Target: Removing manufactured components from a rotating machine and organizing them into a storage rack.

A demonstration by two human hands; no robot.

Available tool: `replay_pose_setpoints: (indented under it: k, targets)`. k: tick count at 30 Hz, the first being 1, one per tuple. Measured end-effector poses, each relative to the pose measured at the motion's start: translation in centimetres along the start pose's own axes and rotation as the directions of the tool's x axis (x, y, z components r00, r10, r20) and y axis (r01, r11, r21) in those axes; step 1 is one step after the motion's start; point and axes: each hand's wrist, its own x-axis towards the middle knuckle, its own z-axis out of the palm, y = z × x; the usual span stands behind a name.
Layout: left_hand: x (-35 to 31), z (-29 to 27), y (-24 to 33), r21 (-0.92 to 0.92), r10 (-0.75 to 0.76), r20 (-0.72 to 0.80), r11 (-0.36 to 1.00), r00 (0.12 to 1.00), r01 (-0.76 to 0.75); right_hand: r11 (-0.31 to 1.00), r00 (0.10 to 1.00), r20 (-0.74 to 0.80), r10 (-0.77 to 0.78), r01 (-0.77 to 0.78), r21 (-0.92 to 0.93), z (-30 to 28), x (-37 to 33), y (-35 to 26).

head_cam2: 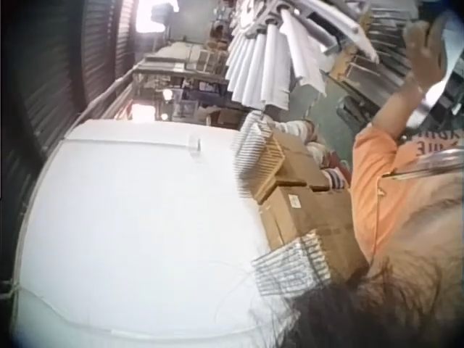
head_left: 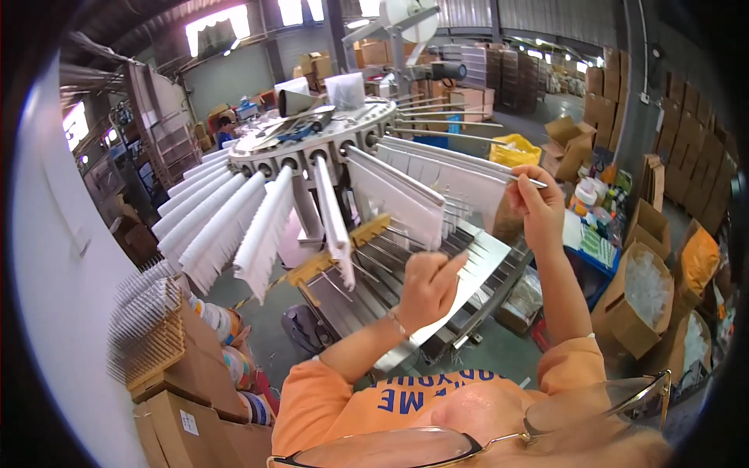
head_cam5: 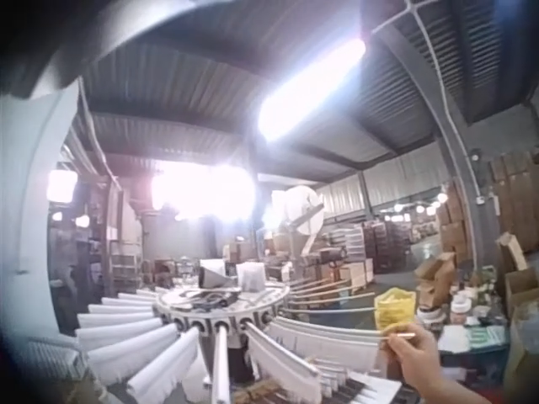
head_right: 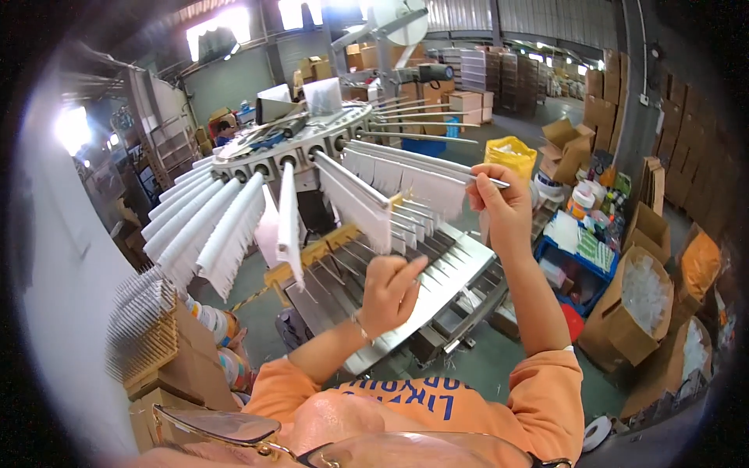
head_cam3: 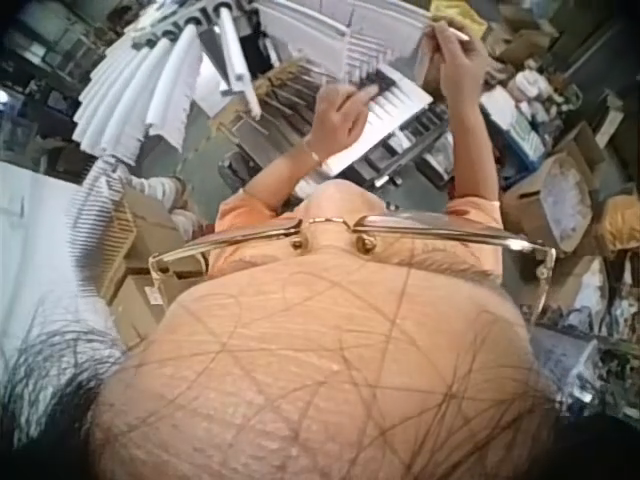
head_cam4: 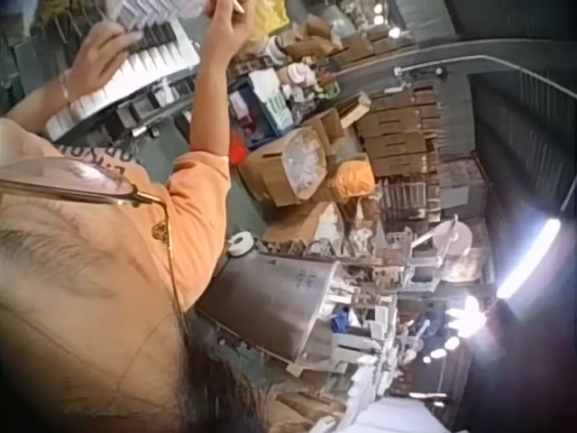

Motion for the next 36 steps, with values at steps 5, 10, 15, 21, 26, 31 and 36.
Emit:
replay_pose_setpoints:
  k: [5,10,15,21,26,31,36]
  targets:
    - [-4.6,-4.4,0.1,0.033,-0.034,0.012,0.999,0.999,0.033,0.983,0.983,-0.088,-0.159,0.149,-0.112,0.5,0.6,2.8]
    - [-7.9,-7.5,-0.1,-0.018,-0.138,-0.014,0.99,0.99,0.138,0.973,0.97,-0.121,-0.213,0.222,0.066,1.3,1.0,2.9]
    - [-9.8,-8.7,-0.5,-0.089,-0.24,0.016,0.967,0.971,0.241,0.943,0.934,-0.185,-0.307,0.273,-0.189,2.5,2.3,4.7]
    - [-10.1,-9.6,-0.7,-0.077,-0.281,0.045,0.956,0.959,0.284,0.966,0.94,-0.224,-0.257,0.245,-0.08,2.3,1.6,4.6]
    - [-10.4,-9.6,-0.9,-0.092,-0.295,0.04,0.95,0.955,0.297,0.966,0.934,-0.247,-0.257,0.251,-0.056,2.6,1.2,4.0]
    - [-10.3,-9.0,-1.1,-0.09,-0.281,0.029,0.955,0.959,0.282,0.974,0.937,-0.275,-0.215,0.226,0.006,1.5,1.2,3.4]
    - [-10.5,-9.0,-1.4,-0.068,-0.284,0.052,0.955,0.957,0.287,0.978,0.945,-0.265,-0.193,0.206,0.019,1.2,0.4,3.0]
